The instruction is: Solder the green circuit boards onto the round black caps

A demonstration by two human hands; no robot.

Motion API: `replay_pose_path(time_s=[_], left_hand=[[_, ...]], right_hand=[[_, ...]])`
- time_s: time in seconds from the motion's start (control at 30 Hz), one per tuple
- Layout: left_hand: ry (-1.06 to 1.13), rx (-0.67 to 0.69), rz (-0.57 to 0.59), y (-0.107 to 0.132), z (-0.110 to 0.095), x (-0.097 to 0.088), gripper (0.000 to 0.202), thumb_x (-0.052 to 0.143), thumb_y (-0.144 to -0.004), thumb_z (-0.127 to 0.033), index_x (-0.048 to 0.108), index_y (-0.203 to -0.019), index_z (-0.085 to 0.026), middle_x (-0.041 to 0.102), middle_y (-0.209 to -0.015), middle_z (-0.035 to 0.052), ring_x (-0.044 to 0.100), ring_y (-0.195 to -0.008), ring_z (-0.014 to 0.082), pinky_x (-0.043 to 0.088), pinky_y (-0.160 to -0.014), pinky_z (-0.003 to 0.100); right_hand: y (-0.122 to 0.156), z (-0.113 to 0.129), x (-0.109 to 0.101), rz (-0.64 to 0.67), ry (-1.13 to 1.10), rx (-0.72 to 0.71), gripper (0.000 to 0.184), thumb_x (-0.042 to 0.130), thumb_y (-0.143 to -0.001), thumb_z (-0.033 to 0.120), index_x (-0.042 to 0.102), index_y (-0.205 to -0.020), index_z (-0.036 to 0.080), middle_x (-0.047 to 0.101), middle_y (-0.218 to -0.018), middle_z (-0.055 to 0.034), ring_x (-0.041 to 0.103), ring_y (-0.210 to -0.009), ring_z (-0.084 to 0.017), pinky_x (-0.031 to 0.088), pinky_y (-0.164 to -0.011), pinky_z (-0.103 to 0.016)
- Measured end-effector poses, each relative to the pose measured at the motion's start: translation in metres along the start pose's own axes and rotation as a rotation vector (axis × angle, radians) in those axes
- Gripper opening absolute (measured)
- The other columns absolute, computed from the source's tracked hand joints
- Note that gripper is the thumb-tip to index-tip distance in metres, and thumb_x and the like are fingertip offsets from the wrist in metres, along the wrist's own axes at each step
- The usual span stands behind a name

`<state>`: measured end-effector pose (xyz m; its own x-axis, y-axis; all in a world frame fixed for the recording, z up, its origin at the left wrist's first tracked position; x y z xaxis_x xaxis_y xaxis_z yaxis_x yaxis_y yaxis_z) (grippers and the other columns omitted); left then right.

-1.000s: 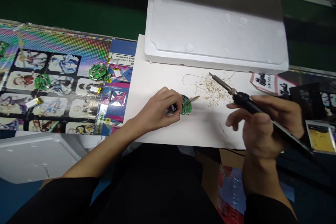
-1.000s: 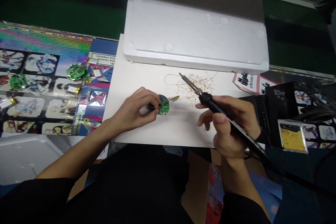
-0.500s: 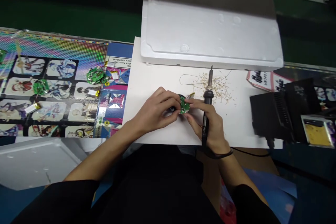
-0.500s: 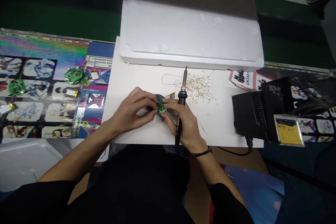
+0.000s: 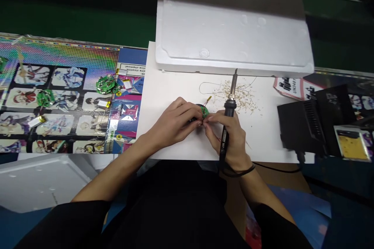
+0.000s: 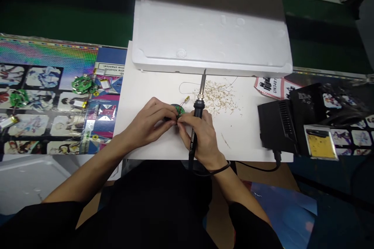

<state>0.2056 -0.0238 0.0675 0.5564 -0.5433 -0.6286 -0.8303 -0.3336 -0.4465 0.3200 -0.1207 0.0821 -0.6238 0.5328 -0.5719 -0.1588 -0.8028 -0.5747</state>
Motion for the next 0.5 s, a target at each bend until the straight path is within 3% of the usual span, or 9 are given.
replay_pose_path(time_s=[0.1, 0.2, 0.27, 0.3, 0.33, 0.4, 0.43, 0.5], left_hand=[[0.017, -0.022, 0.005, -0.001, 0.001, 0.0, 0.002, 0.058, -0.11, -0.019, 0.058, -0.11, -0.02, 0.074, -0.11, 0.0056, 0.067, -0.105, 0.0199, 0.046, -0.094, 0.038], [0.013, -0.015, -0.002, -0.001, 0.0, 0.0, 0.002, 0.058, -0.11, -0.019, 0.058, -0.109, -0.021, 0.074, -0.111, 0.0066, 0.067, -0.106, 0.0205, 0.046, -0.093, 0.039], [0.007, -0.01, -0.002, -0.002, -0.001, 0.0, 0.003, 0.058, -0.109, -0.019, 0.059, -0.107, -0.021, 0.074, -0.112, 0.0073, 0.067, -0.106, 0.0208, 0.046, -0.093, 0.039], [0.002, -0.012, 0.001, -0.002, -0.001, 0.0, 0.003, 0.057, -0.109, -0.018, 0.059, -0.107, -0.021, 0.074, -0.112, 0.0077, 0.067, -0.105, 0.0209, 0.046, -0.093, 0.039], [-0.004, -0.015, 0.003, -0.002, -0.001, 0.001, 0.004, 0.057, -0.108, -0.018, 0.059, -0.107, -0.021, 0.074, -0.112, 0.008, 0.067, -0.104, 0.0211, 0.046, -0.093, 0.039], [-0.011, -0.017, 0.003, -0.002, -0.002, 0.0, 0.004, 0.057, -0.108, -0.016, 0.059, -0.106, -0.02, 0.074, -0.111, 0.0085, 0.066, -0.103, 0.0212, 0.046, -0.093, 0.04], [-0.013, -0.014, 0.0, -0.003, -0.002, 0.0, 0.005, 0.057, -0.107, -0.016, 0.059, -0.106, -0.02, 0.074, -0.111, 0.0086, 0.067, -0.102, 0.0213, 0.046, -0.092, 0.04], [-0.012, -0.008, -0.007, -0.003, -0.003, 0.0, 0.006, 0.057, -0.106, -0.014, 0.059, -0.105, -0.02, 0.074, -0.11, 0.0082, 0.067, -0.101, 0.0211, 0.046, -0.092, 0.04]], right_hand=[[0.0, 0.003, -0.002, 0.023, 0.033, -0.039, 0.04, 0.073, -0.092, 0.003, 0.062, -0.123, 0.027, 0.078, -0.105, -0.0028, 0.074, -0.095, -0.023, 0.061, -0.087, -0.044], [0.004, 0.004, -0.012, 0.013, -0.081, 0.014, 0.032, 0.07, -0.097, 0.009, 0.064, -0.122, 0.028, 0.079, -0.111, -0.0048, 0.076, -0.103, -0.024, 0.062, -0.093, -0.048], [0.01, 0.002, -0.027, -0.074, -0.213, 0.116, 0.017, 0.066, -0.105, 0.025, 0.065, -0.122, 0.028, 0.078, -0.098, -0.004, 0.076, -0.087, -0.023, 0.062, -0.077, -0.041], [0.013, -0.002, -0.035, -0.135, -0.283, 0.196, 0.019, 0.062, -0.108, 0.038, 0.065, -0.125, 0.028, 0.075, -0.086, -0.0018, 0.072, -0.072, -0.02, 0.057, -0.062, -0.035], [0.018, -0.007, -0.043, -0.201, -0.347, 0.289, 0.031, 0.059, -0.109, 0.051, 0.064, -0.129, 0.028, 0.068, -0.073, 0.0013, 0.064, -0.057, -0.018, 0.047, -0.049, -0.03], [0.026, -0.013, -0.056, -0.298, -0.447, 0.437, 0.05, 0.059, -0.104, 0.067, 0.06, -0.136, 0.029, 0.057, -0.061, 0.0061, 0.048, -0.042, -0.015, 0.028, -0.038, -0.025], [0.028, -0.014, -0.06, -0.315, -0.48, 0.478, 0.052, 0.063, -0.101, 0.068, 0.06, -0.136, 0.03, 0.058, -0.061, 0.0058, 0.049, -0.043, -0.015, 0.028, -0.038, -0.024], [0.03, -0.01, -0.069, -0.338, -0.536, 0.467, 0.045, 0.072, -0.098, 0.058, 0.063, -0.132, 0.03, 0.067, -0.071, 0.0018, 0.059, -0.053, -0.018, 0.039, -0.042, -0.025]])
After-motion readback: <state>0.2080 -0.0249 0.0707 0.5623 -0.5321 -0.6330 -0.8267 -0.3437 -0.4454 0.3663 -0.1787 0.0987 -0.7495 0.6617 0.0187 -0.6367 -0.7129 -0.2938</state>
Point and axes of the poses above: each hand's wrist, its own y-axis away from the middle knuckle, its own x-axis out of the palm, z = x × y, the point moved 8 cm from there along -y, towards the middle knuckle
